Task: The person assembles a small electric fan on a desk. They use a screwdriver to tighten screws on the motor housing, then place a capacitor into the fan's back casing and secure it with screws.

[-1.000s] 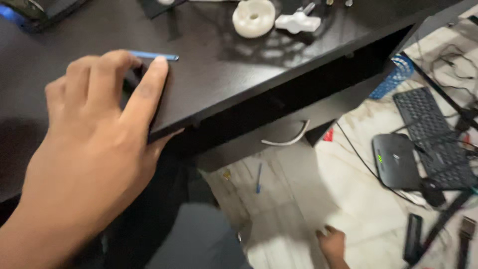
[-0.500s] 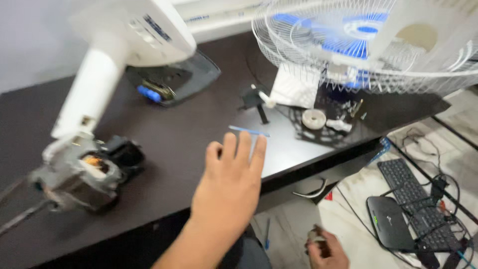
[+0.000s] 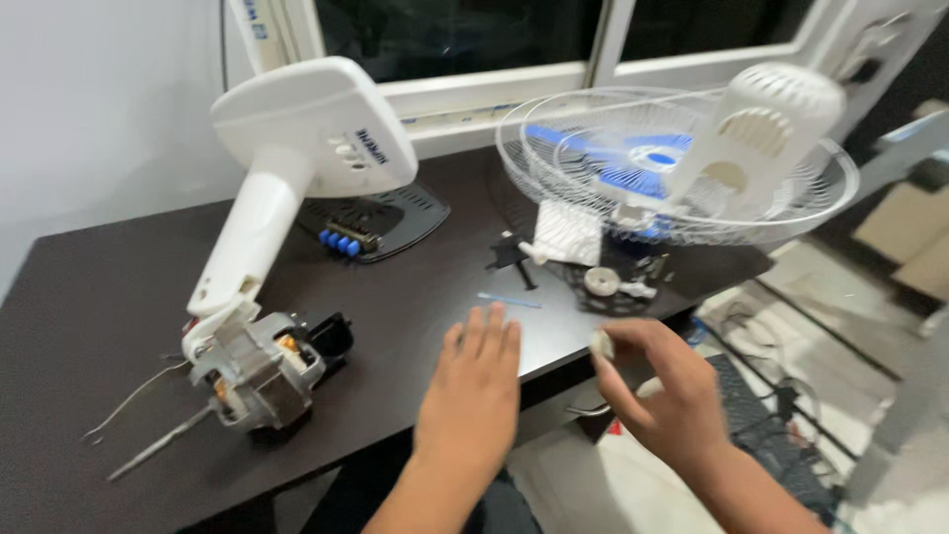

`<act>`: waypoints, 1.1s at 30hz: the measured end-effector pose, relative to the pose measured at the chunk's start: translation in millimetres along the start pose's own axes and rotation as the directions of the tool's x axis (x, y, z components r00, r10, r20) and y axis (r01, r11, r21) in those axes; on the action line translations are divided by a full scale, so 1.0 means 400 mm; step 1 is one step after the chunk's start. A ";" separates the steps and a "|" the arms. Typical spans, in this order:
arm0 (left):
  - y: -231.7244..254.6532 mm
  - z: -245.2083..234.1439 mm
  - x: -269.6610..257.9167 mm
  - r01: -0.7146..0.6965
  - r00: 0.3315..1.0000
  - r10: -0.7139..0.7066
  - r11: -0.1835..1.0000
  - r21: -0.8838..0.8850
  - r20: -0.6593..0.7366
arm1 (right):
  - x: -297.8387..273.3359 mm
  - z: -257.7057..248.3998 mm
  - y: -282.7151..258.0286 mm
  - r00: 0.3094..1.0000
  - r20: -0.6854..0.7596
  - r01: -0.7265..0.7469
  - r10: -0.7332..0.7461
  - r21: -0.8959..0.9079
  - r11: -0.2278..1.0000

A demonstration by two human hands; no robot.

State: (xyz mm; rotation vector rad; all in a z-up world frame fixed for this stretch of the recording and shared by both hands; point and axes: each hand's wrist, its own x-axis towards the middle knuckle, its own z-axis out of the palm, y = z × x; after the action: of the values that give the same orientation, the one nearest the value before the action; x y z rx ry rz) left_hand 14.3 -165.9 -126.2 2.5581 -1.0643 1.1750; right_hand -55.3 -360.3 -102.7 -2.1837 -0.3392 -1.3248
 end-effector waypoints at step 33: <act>-0.232 0.105 -0.261 -0.122 0.991 0.114 0.986 -0.111 -0.070 | 0.140 0.219 0.024 0.950 -0.215 -0.285 0.225 -0.310 0.907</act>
State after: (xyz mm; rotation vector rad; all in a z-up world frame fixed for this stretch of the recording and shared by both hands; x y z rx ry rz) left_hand 53.6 -56.3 -213.9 2.3844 -1.2457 1.1764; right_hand 40.4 -321.4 -88.1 -2.2626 0.2576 -1.4938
